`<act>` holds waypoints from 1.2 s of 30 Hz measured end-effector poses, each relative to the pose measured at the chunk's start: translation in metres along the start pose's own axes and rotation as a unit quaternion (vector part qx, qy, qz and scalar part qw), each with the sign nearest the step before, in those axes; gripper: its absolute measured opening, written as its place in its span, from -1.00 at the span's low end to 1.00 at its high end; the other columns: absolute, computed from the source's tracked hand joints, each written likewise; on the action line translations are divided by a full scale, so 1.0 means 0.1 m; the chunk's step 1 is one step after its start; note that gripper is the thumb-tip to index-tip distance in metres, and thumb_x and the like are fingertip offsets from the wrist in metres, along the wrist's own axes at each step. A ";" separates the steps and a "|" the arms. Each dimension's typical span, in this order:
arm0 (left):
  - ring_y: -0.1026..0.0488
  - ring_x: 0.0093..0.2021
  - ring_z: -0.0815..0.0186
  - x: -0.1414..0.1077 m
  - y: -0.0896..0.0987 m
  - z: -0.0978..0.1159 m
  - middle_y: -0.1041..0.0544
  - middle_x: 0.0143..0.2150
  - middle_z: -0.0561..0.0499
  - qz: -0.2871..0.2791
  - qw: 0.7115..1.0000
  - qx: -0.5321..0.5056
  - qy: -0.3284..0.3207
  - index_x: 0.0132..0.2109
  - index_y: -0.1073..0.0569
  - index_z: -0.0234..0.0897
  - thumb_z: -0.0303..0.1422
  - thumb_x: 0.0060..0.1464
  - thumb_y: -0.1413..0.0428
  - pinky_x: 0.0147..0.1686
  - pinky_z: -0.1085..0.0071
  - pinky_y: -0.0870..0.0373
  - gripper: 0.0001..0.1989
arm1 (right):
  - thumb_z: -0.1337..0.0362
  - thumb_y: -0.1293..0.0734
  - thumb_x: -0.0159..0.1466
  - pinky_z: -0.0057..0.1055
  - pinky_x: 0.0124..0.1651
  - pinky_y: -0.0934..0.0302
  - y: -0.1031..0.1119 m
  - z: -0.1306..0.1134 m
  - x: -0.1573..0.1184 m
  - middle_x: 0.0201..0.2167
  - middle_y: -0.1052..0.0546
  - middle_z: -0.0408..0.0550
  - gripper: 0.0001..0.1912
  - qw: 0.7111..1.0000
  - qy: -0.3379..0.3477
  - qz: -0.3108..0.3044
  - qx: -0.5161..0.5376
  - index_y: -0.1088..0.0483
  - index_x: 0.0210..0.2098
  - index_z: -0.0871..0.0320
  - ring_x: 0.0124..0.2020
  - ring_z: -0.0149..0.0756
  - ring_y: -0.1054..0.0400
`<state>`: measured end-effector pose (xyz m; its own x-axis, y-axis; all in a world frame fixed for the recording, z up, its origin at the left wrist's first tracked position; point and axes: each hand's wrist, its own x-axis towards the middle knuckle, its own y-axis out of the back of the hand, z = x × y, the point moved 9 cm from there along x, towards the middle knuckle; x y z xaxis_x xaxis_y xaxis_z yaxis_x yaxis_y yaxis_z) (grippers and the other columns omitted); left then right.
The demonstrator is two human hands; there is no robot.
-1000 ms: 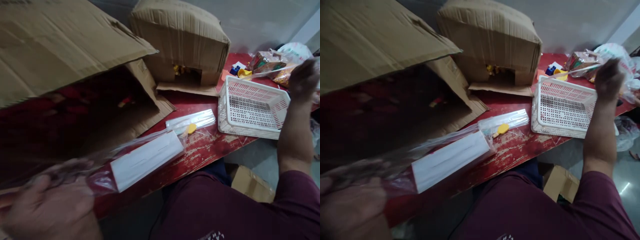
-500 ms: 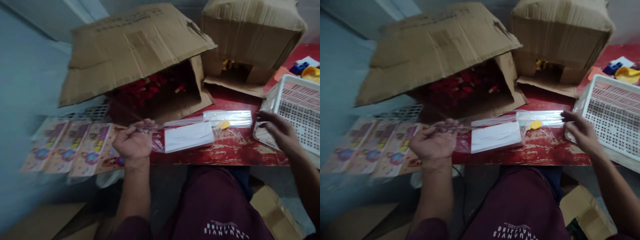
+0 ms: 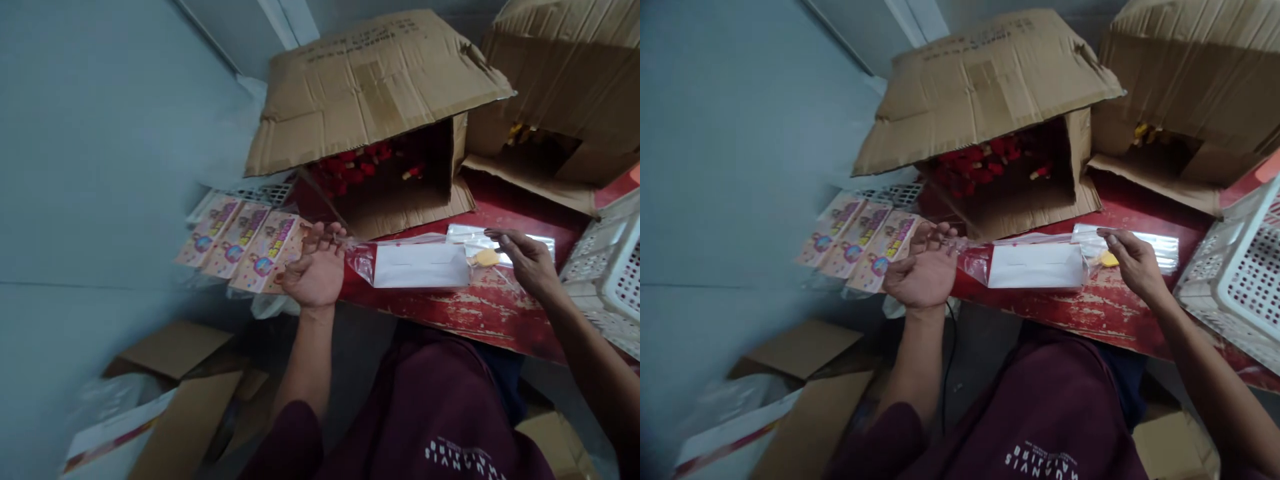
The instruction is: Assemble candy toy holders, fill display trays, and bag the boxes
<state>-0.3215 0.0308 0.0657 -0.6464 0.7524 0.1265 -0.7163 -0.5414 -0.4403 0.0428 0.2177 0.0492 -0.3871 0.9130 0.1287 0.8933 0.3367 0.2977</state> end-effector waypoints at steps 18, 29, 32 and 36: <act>-0.39 -0.70 0.40 -0.14 0.04 -0.22 -0.64 -0.45 0.02 -0.064 0.972 0.102 0.200 0.12 -0.56 -0.23 -0.16 0.19 -0.22 -0.61 0.46 -0.39 -0.59 | -0.15 -0.47 0.23 -0.41 -0.60 -0.31 0.01 -0.10 -0.18 -0.56 -0.58 -0.10 -0.45 0.983 -0.168 -0.038 0.066 -0.60 0.05 0.08 -0.64 -0.34 -0.39; -0.62 0.09 -0.04 -0.29 0.21 -0.41 -0.71 -0.15 -0.21 -0.031 0.994 0.017 0.105 -0.28 -0.66 -0.30 -0.10 0.04 -0.27 0.24 -0.02 -0.43 -0.68 | 0.12 -0.53 0.23 0.08 0.27 -0.41 -0.18 0.23 -0.49 -0.04 -0.69 -0.03 -0.71 0.958 -0.122 0.020 0.260 -0.64 -0.06 -0.02 0.00 -0.06 -0.61; -0.65 0.03 -0.05 -0.35 0.30 -0.46 -0.71 -0.22 -0.23 -0.002 0.990 0.017 0.142 -0.36 -0.64 -0.31 0.14 0.14 -0.12 0.19 -0.03 -0.47 -0.44 | 0.21 -0.53 0.19 0.10 0.38 -0.29 -0.21 0.29 -0.60 -0.02 -0.68 -0.06 -0.79 0.952 -0.110 0.023 0.285 -0.67 -0.15 -0.03 0.09 -0.03 -0.56; -0.68 -0.29 0.10 -0.43 0.36 -0.48 -0.69 -0.34 -0.19 0.020 0.977 0.091 0.192 -0.46 -0.55 -0.32 0.16 -0.03 -0.32 -0.12 0.15 -0.61 -0.44 | 0.28 -0.55 0.08 0.04 0.45 -0.19 -0.23 0.38 -0.65 -0.14 -0.71 -0.11 -0.86 0.942 -0.085 0.022 0.324 -0.69 -0.32 -0.02 0.18 0.01 -0.51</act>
<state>-0.3068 -0.0024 0.0017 -0.5534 0.7958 -0.2458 -0.7498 -0.6045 -0.2692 0.0563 0.1598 -0.0022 -0.3542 0.9342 -0.0428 0.8804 0.3177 -0.3522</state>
